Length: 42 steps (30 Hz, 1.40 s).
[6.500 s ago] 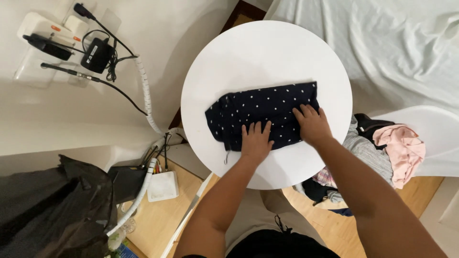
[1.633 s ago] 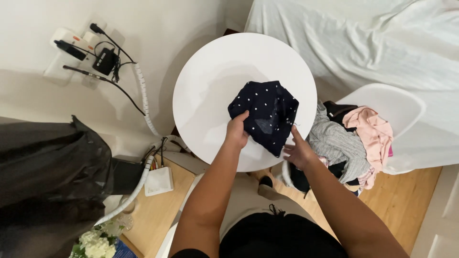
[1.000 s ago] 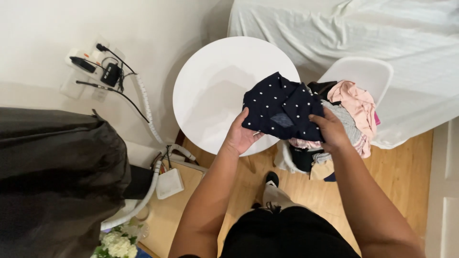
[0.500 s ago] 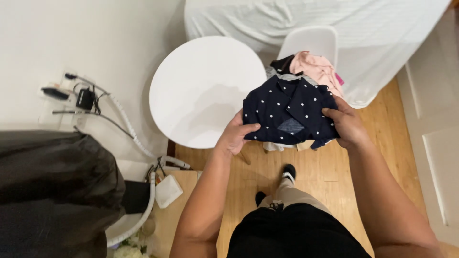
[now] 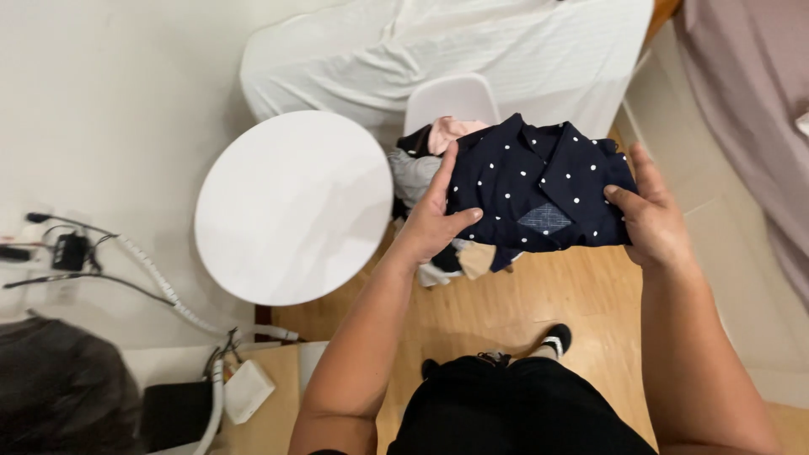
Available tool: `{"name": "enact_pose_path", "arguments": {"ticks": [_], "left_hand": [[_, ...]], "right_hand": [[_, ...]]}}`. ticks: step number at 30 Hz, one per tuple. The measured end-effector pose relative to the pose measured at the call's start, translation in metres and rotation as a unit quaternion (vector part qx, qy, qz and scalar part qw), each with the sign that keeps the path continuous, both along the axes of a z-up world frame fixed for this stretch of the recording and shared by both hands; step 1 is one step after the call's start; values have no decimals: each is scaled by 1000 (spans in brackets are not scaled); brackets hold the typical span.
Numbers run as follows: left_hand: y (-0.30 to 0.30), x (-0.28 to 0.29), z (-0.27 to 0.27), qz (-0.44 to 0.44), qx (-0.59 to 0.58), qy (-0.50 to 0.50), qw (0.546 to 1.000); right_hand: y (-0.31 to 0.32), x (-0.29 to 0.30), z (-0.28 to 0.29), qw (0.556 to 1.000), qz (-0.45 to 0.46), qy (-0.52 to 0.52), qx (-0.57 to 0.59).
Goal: The person folds a dark blue polka-dotted shirt on a white round table, smoothing the fabric and folding the sleeves and body into a compact rectangle before placing it on a stack. The person then folds a light pink long-sleeved shirt on the same table using a similar method and places it on the stack.
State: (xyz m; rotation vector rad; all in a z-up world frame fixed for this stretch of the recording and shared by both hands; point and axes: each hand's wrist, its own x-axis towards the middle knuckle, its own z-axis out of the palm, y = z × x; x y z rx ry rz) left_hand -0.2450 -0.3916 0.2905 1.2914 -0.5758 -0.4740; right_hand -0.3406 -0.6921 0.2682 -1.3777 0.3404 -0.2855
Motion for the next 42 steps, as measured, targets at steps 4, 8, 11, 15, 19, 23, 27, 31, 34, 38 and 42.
{"name": "enact_pose_path", "arguments": {"ticks": [4,8,11,15,19,23,27,31,34,38,42], "left_hand": [[-73,11,-5,-34,10,-34,999],[-146,7,1,-21,99,23,995],[-197,12,-17,-16,74,-27,997],[-246,15,-23,-17,49,-54,997],[-270,20,-23,-26,38,-49,998],[-279,30,-18,-17,68,-39,997],[-294,54,-38,-7,84,-11,996],[-322,88,-45,-2,85,8,996],[-347,125,-51,1,64,42,997],[-374,195,-57,9,62,40,997],[-392,253,-62,20,74,28,997]], "right_hand": [[-71,-6,6,998,3,-50,-46],[-132,-13,21,998,-41,40,-27],[-193,-16,9,996,-29,70,-37],[-244,-12,11,998,-5,68,-6],[-269,-8,13,998,-4,57,-11],[-281,4,6,998,14,54,8],[-295,30,-2,996,25,87,-3],[-323,66,-7,994,30,106,-20],[-351,105,-13,993,29,111,-1],[-372,176,-2,991,27,131,-10],[-395,236,-5,993,46,108,-10]]}}
